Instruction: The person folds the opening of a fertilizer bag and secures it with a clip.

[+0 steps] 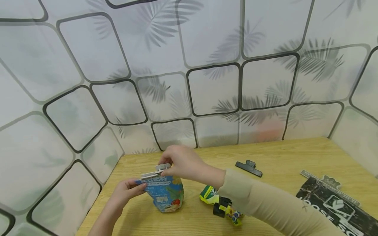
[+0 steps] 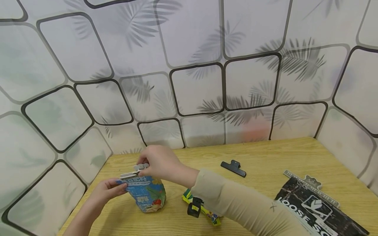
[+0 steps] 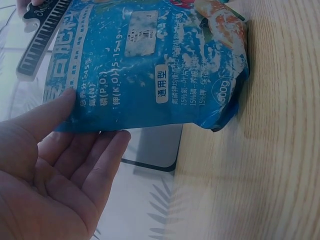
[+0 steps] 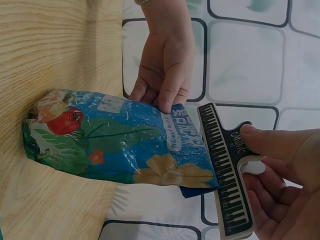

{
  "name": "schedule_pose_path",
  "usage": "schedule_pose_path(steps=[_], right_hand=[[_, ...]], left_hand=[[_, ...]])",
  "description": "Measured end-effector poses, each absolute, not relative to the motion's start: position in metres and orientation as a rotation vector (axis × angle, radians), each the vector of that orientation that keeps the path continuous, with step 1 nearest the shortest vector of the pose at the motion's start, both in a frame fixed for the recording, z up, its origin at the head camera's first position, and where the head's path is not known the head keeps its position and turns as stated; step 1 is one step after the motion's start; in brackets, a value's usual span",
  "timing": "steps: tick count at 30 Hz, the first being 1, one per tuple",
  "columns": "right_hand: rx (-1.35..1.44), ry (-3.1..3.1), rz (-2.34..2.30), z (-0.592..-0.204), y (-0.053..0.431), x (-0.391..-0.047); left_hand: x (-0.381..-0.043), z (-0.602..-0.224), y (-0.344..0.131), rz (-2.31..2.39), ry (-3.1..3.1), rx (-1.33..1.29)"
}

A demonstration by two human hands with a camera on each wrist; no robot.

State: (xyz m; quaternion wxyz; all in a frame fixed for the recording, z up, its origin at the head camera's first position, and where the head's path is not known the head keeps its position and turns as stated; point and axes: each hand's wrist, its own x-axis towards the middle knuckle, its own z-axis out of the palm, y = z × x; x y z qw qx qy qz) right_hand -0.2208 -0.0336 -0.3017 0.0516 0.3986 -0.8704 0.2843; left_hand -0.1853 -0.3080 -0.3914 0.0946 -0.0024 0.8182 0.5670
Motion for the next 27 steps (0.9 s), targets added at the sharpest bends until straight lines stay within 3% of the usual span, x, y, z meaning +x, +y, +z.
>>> schedule_pose_path(steps=[27], right_hand=[[1.127, -2.615, 0.704, -0.299, -0.041, -0.212]], left_hand=[[-0.185, -0.392, -0.307, 1.675, 2.441, -0.002]])
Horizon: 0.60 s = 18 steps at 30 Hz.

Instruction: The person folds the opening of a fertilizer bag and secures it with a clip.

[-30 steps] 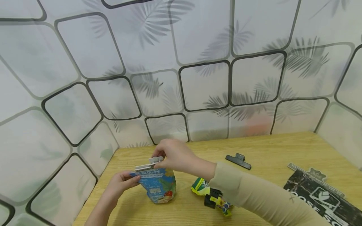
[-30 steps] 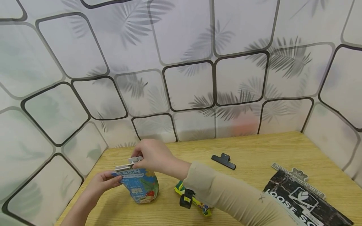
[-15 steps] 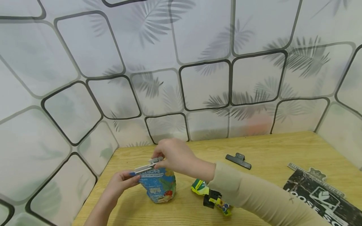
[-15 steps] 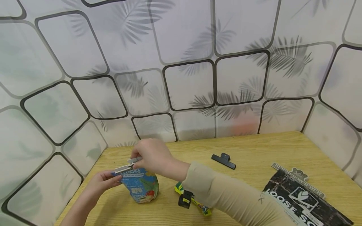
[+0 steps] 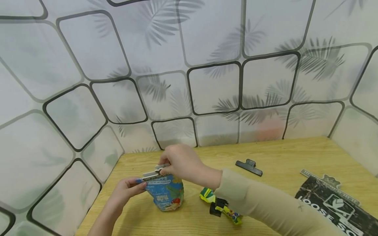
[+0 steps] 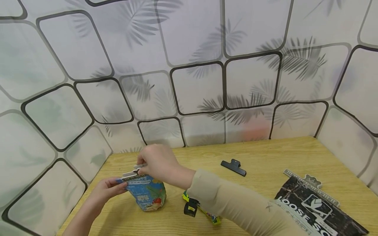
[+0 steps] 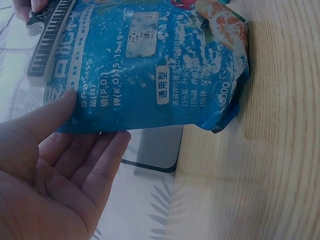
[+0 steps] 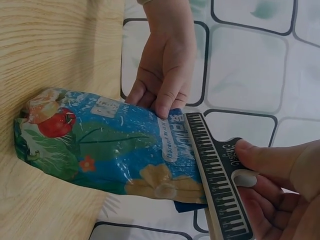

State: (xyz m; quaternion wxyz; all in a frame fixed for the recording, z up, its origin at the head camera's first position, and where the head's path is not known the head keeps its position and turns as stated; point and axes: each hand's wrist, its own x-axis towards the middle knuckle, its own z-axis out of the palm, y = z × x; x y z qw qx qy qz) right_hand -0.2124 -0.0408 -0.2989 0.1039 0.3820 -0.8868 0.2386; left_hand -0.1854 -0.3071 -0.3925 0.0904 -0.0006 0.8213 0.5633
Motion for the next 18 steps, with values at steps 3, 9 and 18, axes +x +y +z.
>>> schedule_pose_path(steps=[3, 9, 18], right_hand=[[1.116, -2.635, 0.713, -0.300, -0.043, -0.214], [1.131, -2.661, 0.735, -0.306, -0.049, -0.215], [1.140, -2.653, 0.766, -0.313, -0.056, -0.217]], left_hand=[[-0.185, -0.392, -0.307, 1.680, 2.443, -0.005], [-0.184, -0.392, -0.307, 1.663, 2.470, 0.012], [-0.182, -0.392, -0.308, 1.631, 2.500, 0.058]])
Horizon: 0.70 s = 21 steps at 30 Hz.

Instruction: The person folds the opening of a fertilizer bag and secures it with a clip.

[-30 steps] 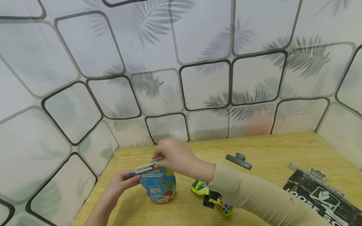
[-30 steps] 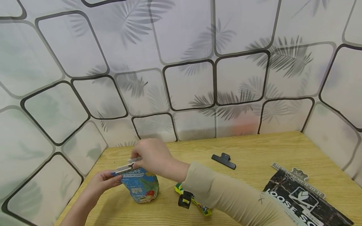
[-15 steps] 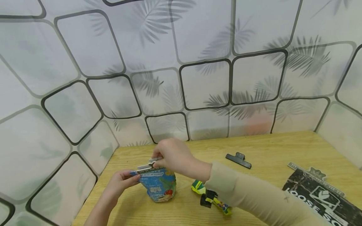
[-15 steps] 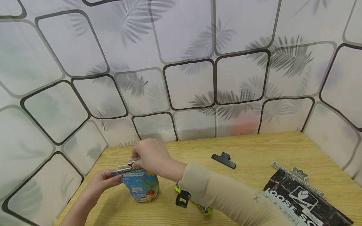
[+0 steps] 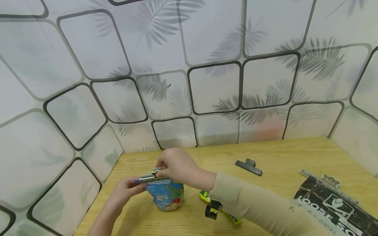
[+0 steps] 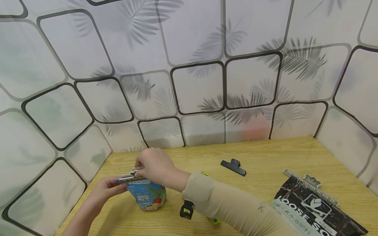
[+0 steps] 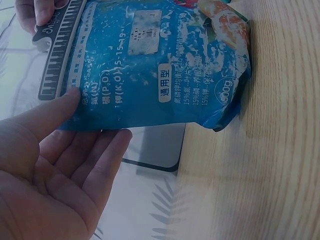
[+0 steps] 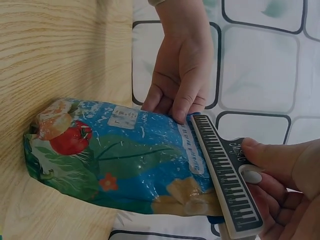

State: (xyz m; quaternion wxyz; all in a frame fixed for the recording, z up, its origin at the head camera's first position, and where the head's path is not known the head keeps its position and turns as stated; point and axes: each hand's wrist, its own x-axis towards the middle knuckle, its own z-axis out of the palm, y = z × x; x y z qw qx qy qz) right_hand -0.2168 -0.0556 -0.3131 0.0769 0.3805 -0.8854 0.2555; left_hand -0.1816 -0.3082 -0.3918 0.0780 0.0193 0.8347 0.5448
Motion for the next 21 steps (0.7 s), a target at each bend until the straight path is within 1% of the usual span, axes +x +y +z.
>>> schedule_pose_path(steps=[11, 21], right_hand=[[1.146, -2.660, 0.874, -0.3204, -0.0596, -0.2228], [1.135, -2.666, 0.877, -0.3229, -0.0649, -0.2240]], left_hand=[[-0.1810, -0.3930, -0.3070, 1.605, 2.535, 0.035], [-0.1830, -0.3931, -0.3069, 1.615, 2.530, 0.004]])
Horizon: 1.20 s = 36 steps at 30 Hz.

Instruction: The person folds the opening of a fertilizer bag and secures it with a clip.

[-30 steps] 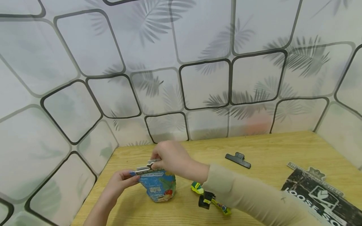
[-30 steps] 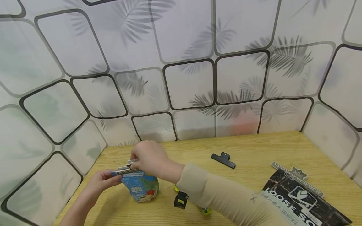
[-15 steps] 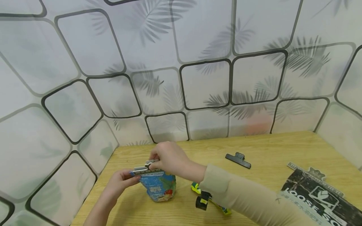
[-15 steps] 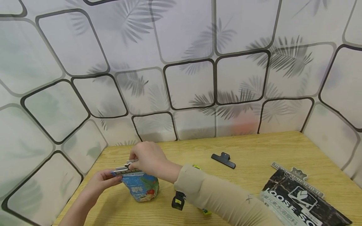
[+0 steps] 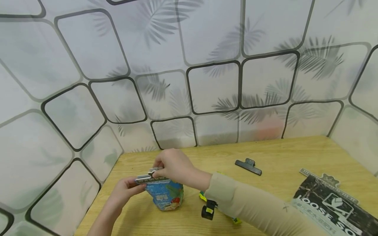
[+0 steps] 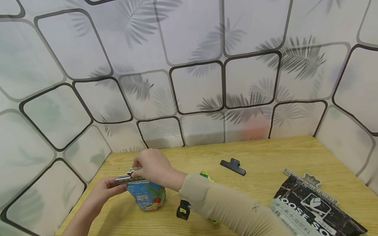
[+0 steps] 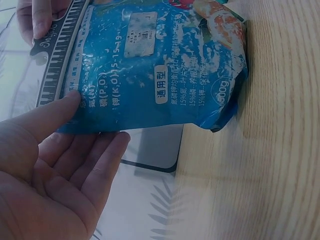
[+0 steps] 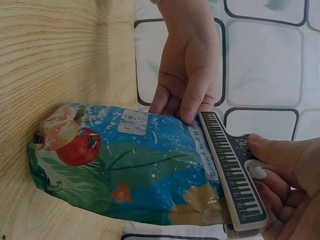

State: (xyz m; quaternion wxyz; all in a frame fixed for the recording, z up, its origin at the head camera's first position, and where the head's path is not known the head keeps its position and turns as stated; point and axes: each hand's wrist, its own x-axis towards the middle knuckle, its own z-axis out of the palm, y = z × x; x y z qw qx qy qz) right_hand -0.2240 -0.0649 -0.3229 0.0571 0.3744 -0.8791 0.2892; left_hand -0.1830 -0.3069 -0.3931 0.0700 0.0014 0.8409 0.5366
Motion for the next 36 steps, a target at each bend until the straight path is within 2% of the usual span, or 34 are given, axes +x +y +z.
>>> schedule_pose_path(steps=[36], right_hand=[[1.154, -2.709, 0.838, -0.3289, -0.0681, -0.2292]], left_hand=[[-0.1831, -0.3934, -0.3081, 1.608, 2.511, 0.033]])
